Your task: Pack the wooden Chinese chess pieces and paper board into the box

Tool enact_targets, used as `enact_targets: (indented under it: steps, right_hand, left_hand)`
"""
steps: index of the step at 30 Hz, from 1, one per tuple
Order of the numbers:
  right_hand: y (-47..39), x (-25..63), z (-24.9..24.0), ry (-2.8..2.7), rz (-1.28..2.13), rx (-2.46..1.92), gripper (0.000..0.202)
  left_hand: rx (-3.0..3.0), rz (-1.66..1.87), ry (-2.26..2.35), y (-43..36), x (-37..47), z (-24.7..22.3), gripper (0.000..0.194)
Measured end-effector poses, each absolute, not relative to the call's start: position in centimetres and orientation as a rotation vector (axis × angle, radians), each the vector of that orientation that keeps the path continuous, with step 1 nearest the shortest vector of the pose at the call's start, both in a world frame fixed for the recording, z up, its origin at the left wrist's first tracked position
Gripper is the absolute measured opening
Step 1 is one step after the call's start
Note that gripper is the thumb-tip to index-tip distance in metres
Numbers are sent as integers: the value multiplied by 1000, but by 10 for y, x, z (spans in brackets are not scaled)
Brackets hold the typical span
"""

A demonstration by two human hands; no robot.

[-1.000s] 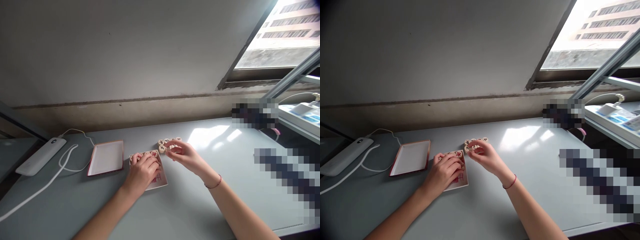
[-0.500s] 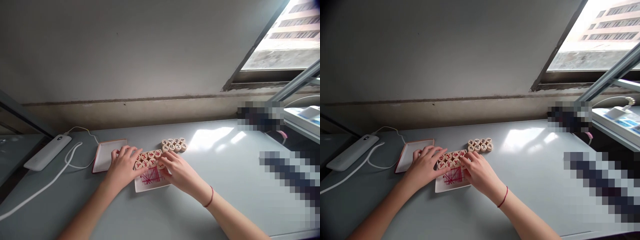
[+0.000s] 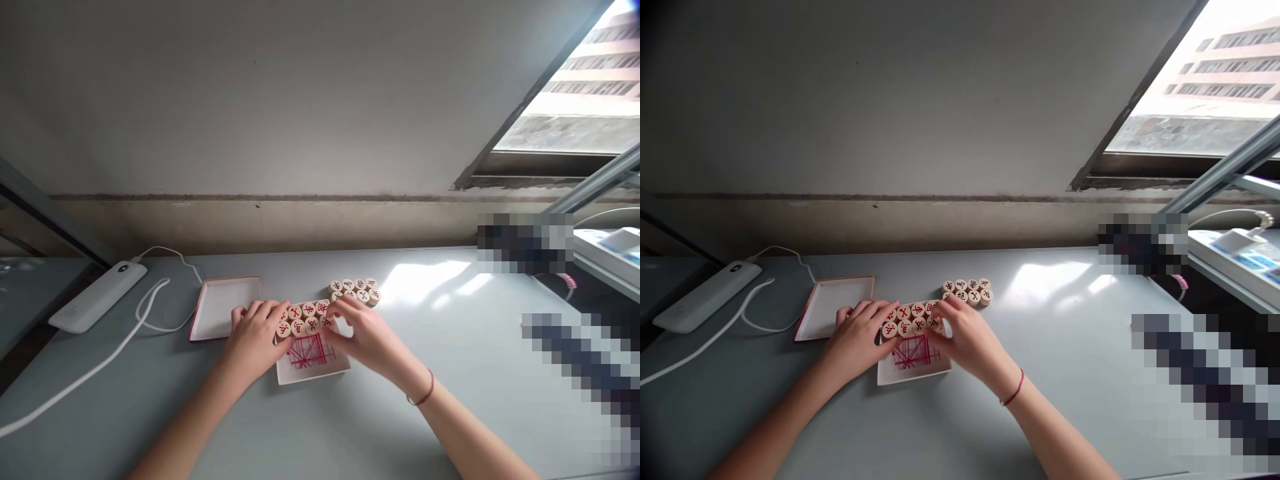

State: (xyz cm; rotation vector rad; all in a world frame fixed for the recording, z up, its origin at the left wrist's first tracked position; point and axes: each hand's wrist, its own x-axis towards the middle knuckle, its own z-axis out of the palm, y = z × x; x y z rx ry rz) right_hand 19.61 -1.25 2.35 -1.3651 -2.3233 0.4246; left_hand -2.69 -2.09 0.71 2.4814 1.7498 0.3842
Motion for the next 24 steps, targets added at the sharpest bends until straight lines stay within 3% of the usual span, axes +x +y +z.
enact_targets:
  steps: [5, 10, 24]
  right_hand:
    - [22, 197, 46, -2175, 329, -1754, 21]
    - [53, 175, 51, -2371, 313, -2063, 26]
    - [56, 164, 43, -2483, 254, -2140, 23]
  left_hand:
    - [2439, 372, 1735, -22, -26, 7, 43]
    - [2386, 380, 1758, -21, -26, 6, 44]
    - [2441, 425, 1743, -22, -27, 2, 46]
